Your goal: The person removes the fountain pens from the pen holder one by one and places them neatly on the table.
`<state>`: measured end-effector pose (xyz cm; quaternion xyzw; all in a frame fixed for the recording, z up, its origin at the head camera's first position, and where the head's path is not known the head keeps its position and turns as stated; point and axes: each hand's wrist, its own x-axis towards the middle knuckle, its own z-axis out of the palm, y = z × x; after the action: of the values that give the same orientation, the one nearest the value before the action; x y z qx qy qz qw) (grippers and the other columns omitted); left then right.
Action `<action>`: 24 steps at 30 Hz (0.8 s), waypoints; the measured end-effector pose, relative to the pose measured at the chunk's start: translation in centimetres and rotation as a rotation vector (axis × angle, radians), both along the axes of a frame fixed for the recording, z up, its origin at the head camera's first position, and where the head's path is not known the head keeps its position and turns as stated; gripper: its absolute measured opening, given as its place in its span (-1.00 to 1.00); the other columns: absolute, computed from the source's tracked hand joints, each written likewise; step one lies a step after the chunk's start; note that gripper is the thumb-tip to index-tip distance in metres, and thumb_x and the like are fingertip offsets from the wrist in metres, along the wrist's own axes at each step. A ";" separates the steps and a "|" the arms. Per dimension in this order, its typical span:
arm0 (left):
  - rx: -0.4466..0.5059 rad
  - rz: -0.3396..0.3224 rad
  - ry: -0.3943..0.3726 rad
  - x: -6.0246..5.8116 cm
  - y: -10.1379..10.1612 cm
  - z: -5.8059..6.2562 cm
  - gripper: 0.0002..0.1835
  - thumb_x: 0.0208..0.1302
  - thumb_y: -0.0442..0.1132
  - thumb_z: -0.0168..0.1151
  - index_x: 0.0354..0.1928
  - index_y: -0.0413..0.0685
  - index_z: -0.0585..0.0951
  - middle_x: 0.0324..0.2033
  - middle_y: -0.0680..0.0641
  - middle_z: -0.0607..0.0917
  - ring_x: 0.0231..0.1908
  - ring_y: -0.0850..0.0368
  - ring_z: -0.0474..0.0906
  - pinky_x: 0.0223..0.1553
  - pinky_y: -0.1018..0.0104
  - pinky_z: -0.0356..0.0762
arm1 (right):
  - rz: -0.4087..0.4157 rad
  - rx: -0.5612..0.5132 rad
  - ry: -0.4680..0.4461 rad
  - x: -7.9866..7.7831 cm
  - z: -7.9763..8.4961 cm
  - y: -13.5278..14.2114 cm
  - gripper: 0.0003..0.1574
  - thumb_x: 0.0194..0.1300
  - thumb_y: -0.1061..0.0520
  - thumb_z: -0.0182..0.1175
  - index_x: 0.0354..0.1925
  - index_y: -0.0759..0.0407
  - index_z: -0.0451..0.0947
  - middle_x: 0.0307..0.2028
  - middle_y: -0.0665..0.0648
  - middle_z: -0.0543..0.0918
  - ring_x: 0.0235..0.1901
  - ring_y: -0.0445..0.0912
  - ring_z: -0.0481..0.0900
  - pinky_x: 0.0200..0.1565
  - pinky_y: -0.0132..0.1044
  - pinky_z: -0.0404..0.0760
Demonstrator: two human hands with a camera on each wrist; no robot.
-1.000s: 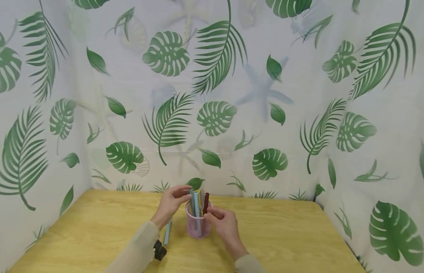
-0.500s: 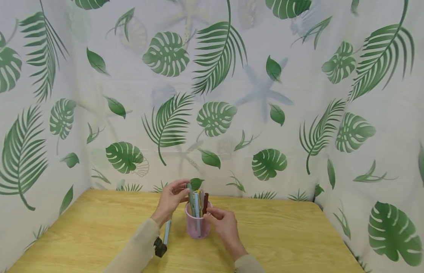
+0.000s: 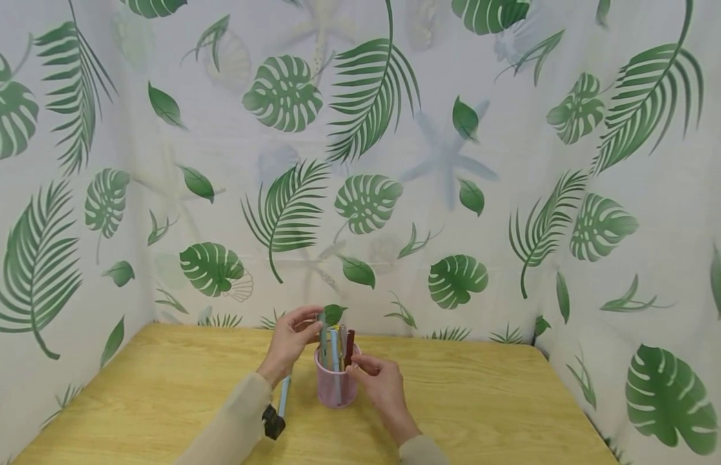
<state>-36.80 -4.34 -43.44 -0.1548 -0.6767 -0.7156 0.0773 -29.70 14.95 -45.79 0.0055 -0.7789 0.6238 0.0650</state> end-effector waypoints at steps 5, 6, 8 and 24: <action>-0.014 0.013 0.014 1.4 0.0 1.5 -0.66 0.30 -0.46 0.21 0.12 -0.29 0.58 0.06 -0.34 0.61 -0.02 -0.19 0.64 -0.05 0.00 0.67 | 0.007 0.002 0.006 0.1 0.0 0.0 -0.59 0.24 0.12 0.36 -0.01 0.34 0.65 0.17 0.38 0.56 0.10 0.20 0.60 0.12 0.01 0.60; -0.014 0.018 0.017 1.7 0.0 1.8 -0.66 0.30 -0.45 0.21 0.12 -0.30 0.58 0.06 -0.34 0.61 -0.02 -0.20 0.64 -0.05 0.00 0.67 | 0.006 0.003 0.007 0.1 0.0 0.0 -0.59 0.23 0.12 0.36 -0.01 0.34 0.65 0.17 0.38 0.57 0.10 0.20 0.60 0.11 0.01 0.61; -0.008 0.024 0.019 2.1 0.0 2.0 -0.66 0.31 -0.45 0.21 0.12 -0.31 0.58 0.06 -0.34 0.61 -0.01 -0.24 0.63 -0.04 0.00 0.67 | 0.005 0.003 0.008 0.1 0.0 0.0 -0.59 0.23 0.12 0.37 -0.01 0.34 0.65 0.16 0.38 0.57 0.10 0.20 0.60 0.11 0.00 0.61; 0.042 0.039 0.039 -0.5 -0.1 0.4 -0.65 0.29 -0.40 0.27 0.12 -0.17 0.62 0.05 -0.27 0.65 -0.14 0.09 0.69 -0.18 0.20 0.71 | 0.009 -0.002 0.008 -0.4 -0.5 0.1 -0.62 0.26 0.18 0.33 0.00 0.38 0.63 0.16 0.40 0.56 0.10 0.22 0.60 0.11 0.02 0.61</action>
<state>-37.29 -4.40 -43.06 -0.1539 -0.6629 -0.7248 0.1074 -30.13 15.04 -46.27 0.0117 -0.7779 0.6249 0.0654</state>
